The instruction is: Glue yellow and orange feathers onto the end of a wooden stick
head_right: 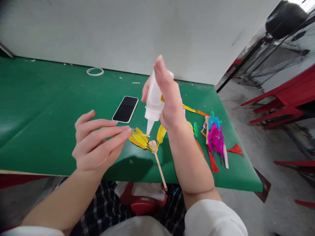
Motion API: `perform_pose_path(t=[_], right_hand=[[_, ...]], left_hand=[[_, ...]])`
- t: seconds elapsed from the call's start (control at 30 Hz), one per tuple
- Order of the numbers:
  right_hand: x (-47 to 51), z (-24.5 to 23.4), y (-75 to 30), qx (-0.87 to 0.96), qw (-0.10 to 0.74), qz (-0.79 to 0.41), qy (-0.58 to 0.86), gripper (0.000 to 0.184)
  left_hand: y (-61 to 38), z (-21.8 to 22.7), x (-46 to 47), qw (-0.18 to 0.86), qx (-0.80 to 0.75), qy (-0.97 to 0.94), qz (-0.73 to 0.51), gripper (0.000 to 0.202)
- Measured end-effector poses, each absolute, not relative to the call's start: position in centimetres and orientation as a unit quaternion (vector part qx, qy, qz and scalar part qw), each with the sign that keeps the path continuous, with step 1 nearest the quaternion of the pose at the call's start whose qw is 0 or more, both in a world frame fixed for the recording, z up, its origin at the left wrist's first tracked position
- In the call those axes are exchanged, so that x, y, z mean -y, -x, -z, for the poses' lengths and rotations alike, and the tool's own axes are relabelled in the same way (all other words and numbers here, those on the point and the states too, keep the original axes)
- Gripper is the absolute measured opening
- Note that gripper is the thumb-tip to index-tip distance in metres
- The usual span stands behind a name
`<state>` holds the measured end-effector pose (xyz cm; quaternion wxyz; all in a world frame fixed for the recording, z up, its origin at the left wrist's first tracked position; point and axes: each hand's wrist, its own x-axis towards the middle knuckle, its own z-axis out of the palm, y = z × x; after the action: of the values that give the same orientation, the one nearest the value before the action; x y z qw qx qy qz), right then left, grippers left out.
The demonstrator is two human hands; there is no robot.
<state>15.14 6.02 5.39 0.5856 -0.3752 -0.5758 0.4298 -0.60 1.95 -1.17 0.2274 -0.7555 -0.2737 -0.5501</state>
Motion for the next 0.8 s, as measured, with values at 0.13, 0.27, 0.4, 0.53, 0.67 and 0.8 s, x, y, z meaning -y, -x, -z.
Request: perform_pose_path(t=[0.13, 0.27, 0.4, 0.53, 0.67, 0.8], right_hand=[[-6.13, -5.13, -14.82, 0.57, 0.605, -0.438, 0.342, 0.064], [-5.92, -5.19, -14.31, 0.562, 0.608, -0.448, 0.337, 0.061], [-5.98, -5.41, -14.63, 0.572, 0.59, -0.448, 0.352, 0.066], [-6.18, -5.31, -15.08, 0.59, 0.573, -0.445, 0.356, 0.068], [-6.02, -5.19, -14.78, 0.58, 0.594, -0.447, 0.333, 0.063], [-5.94, -5.25, -14.44, 0.559, 0.611, -0.464, 0.314, 0.063]], left_hand=[[0.55, 1.34, -1.87, 0.222, 0.265, 0.757, 0.554, 0.021], [0.49, 1.5, -1.75, 0.22, 0.273, 0.761, 0.546, 0.02], [0.53, 1.51, -1.76, 0.225, 0.273, 0.759, 0.546, 0.018], [0.51, 1.4, -1.76, 0.231, 0.282, 0.757, 0.542, 0.014], [0.41, 1.28, -1.68, 0.232, 0.287, 0.759, 0.536, 0.014], [0.37, 1.23, -1.69, 0.226, 0.291, 0.761, 0.533, 0.016]])
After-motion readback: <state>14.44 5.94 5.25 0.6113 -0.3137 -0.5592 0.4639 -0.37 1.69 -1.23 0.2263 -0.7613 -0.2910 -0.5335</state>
